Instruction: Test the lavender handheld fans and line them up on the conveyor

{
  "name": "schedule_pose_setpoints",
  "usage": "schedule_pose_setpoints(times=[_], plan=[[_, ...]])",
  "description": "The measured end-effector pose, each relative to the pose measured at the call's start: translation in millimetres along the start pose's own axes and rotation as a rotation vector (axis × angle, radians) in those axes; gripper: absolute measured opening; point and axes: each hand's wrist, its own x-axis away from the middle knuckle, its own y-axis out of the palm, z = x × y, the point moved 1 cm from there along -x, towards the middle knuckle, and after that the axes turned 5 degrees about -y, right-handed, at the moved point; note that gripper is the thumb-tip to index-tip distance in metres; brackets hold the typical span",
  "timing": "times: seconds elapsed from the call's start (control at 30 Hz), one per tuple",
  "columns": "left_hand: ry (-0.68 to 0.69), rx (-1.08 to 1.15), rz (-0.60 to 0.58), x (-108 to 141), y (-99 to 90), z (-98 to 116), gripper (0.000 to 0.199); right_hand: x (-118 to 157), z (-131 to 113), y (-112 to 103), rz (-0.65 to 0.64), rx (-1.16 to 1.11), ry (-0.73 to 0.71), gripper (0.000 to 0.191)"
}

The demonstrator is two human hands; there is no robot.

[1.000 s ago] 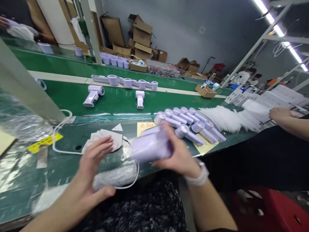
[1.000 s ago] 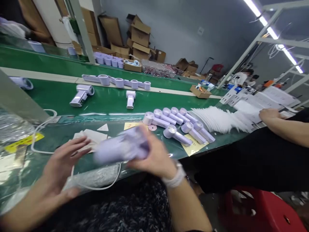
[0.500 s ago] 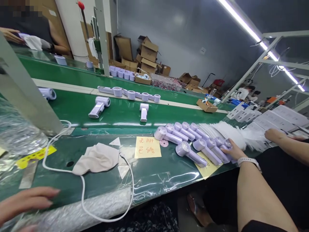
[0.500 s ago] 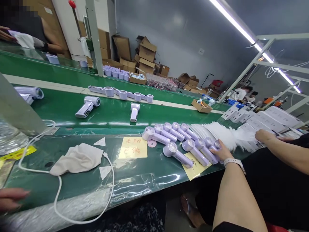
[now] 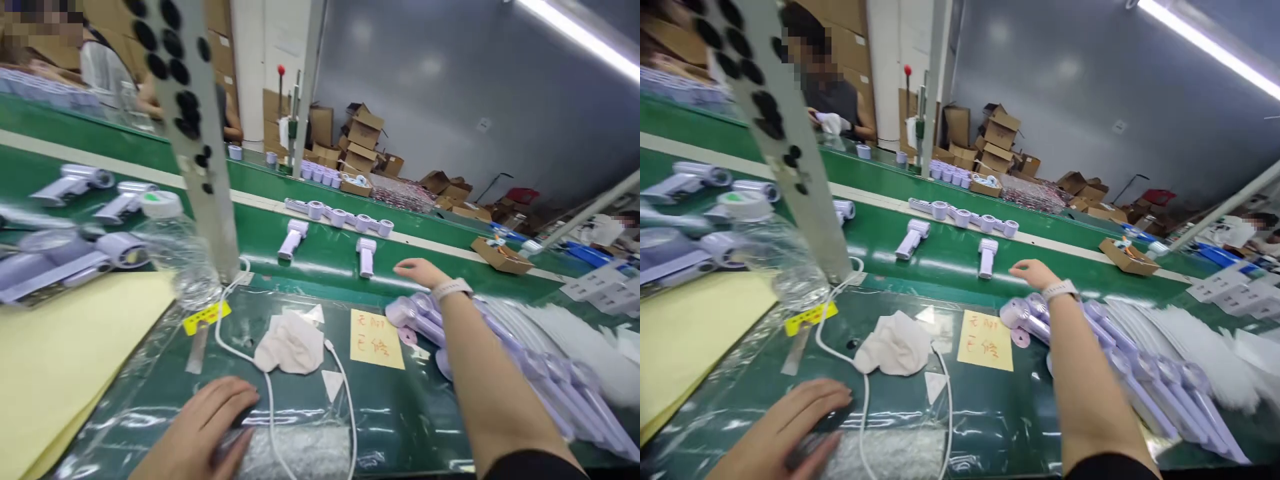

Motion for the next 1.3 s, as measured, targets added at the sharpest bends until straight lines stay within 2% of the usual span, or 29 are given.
schedule_pose_setpoints(times=[0.1, 0.17, 0.23, 0.33, 0.43, 0.5, 0.57, 0.63, 0.7, 0.77, 0.8, 0.87, 0.93, 0.97, 1.03, 1.1, 1.13, 1.2, 1.23, 1.3], plan=[[-0.023, -0.039, 0.02, -5, -5.7, 11, 0.032, -44, -102, 34, -0.1, -0.043, -0.02, 0.033], [-0.044, 0.009, -0.01, -10, -12.6, 17, 0.028, -58, -163, 50, -0.104, -0.048, 0.007, 0.036], [-0.089, 0.084, -0.055, -15, -19.0, 22, 0.026, -61, -217, 63, -0.087, -0.057, 0.033, 0.037], [-0.126, 0.19, -0.088, -21, -24.3, 28, 0.024, -49, -278, 80, -0.064, -0.091, 0.05, 0.039], [-0.119, 0.256, -0.091, -20, -24.1, 29, 0.017, -27, -306, 91, -0.068, -0.142, 0.024, 0.04], [-0.134, 0.292, -0.095, -16, -22.5, 26, 0.015, -12, -303, 90, -0.093, -0.186, -0.03, 0.04], [-0.174, 0.368, -0.125, -14, -21.0, 21, 0.02, 7, -287, 81, -0.129, -0.242, -0.11, 0.036], [-0.301, 0.533, -0.195, -18, -19.6, 15, 0.025, 36, -265, 68, -0.164, -0.303, -0.21, 0.03], [-0.505, 0.868, -0.204, -34, -18.8, 16, 0.03, 76, -247, 55, -0.176, -0.358, -0.317, 0.029], [-0.675, 1.305, -0.097, -60, -19.0, 26, 0.055, 123, -238, 46, -0.156, -0.399, -0.42, 0.029], [-0.713, 1.505, -0.018, -74, -19.7, 34, 0.069, 146, -237, 44, -0.135, -0.414, -0.465, 0.031], [-0.748, 1.729, 0.114, -97, -21.6, 50, 0.077, 184, -236, 40, -0.066, -0.417, -0.566, 0.046], [-0.81, 1.773, 0.187, -105, -23.8, 61, 0.068, 209, -233, 36, -0.047, -0.439, -0.652, 0.06], [-0.866, 1.755, 0.191, -103, -25.3, 62, 0.064, 217, -228, 33, -0.077, -0.474, -0.706, 0.06], [-1.017, 1.676, 0.113, -89, -29.5, 54, 0.063, 222, -211, 28, -0.212, -0.564, -0.788, 0.041], [-1.124, 1.566, -0.01, -70, -36.5, 38, 0.063, 217, -187, 26, -0.282, -0.571, -0.691, 0.022], [-1.133, 1.513, -0.041, -62, -41.3, 30, 0.063, 212, -174, 29, -0.264, -0.536, -0.574, 0.024], [-1.05, 1.434, -0.031, -52, -52.5, 17, 0.062, 199, -154, 40, -0.167, -0.437, -0.32, 0.029], [-0.978, 1.413, 0.005, -51, -58.6, 14, 0.062, 193, -149, 49, -0.121, -0.4, -0.238, 0.026], [-0.842, 1.415, 0.086, -55, -70.1, 14, 0.062, 187, -148, 69, -0.079, -0.366, -0.174, 0.014]])
